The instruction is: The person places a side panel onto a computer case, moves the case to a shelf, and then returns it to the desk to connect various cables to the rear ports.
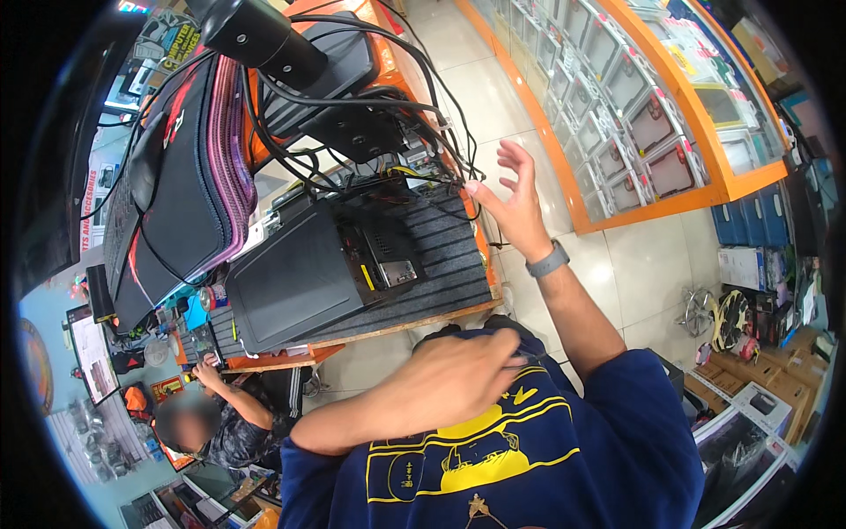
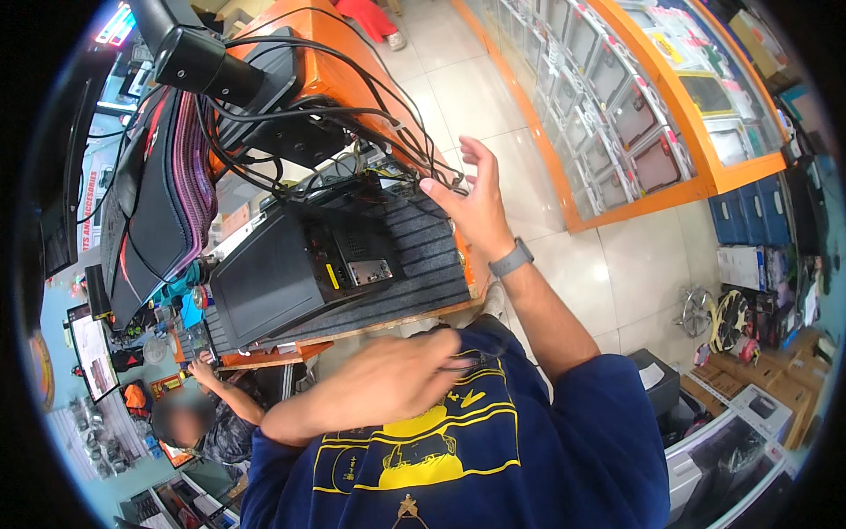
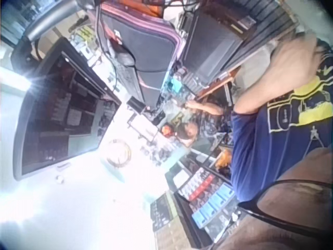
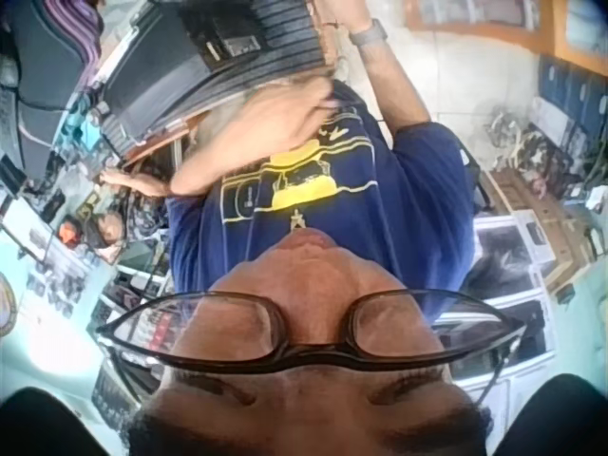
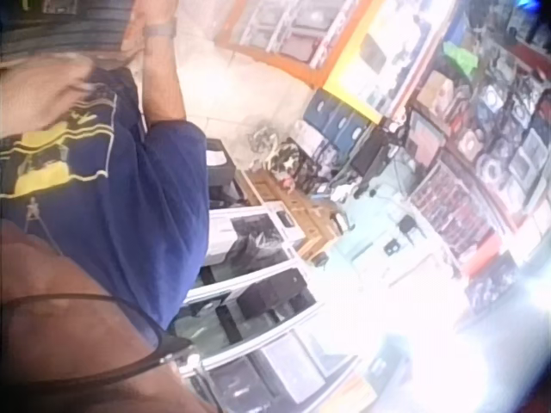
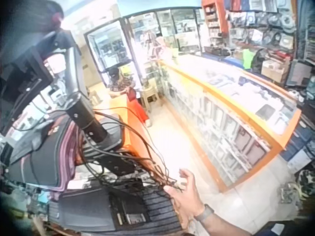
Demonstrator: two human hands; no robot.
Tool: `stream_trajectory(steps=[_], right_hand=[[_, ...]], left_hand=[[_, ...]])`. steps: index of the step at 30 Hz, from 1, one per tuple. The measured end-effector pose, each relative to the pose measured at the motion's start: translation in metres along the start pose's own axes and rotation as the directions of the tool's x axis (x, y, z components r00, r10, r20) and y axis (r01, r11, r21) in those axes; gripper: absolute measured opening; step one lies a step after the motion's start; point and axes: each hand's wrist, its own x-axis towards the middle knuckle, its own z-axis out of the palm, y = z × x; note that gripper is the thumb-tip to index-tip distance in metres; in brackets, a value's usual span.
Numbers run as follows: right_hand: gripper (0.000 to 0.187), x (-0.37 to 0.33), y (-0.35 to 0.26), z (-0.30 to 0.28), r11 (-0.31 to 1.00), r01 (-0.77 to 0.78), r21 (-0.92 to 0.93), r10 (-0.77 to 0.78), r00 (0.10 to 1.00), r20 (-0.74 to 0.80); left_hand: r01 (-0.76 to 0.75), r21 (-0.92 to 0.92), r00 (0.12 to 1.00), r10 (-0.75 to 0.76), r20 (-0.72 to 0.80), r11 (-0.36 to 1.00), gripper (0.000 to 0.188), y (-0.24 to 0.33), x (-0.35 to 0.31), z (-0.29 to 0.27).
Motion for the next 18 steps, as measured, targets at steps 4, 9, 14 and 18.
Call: stream_trajectory(steps=[4,9,14,18], right_hand=[[0.034,0.033,0.010,-0.018,0.972,0.190,-0.137,-0.139,0.940,0.313],[0.020,0.050,0.016,-0.050,0.965,-0.168,0.199,0.080,0.918,0.388],[0.033,0.063,-0.017,-0.099,0.783,-0.413,0.464,0.177,0.864,0.471],[0.035,0.069,-0.009,-0.117,0.878,-0.282,0.387,0.123,0.914,0.387]], left_hand=[[-0.149,-0.551,0.966,0.241,0.098,0.821,0.039,-0.010,0.061,0.047],[0.280,-0.914,0.772,0.497,0.397,0.295,0.037,0.002,0.082,0.077],[-0.081,-0.738,0.889,0.384,0.251,0.670,0.036,-0.032,0.112,0.086],[-0.279,-0.326,0.938,0.329,0.110,0.903,0.025,-0.077,0.126,0.114]])
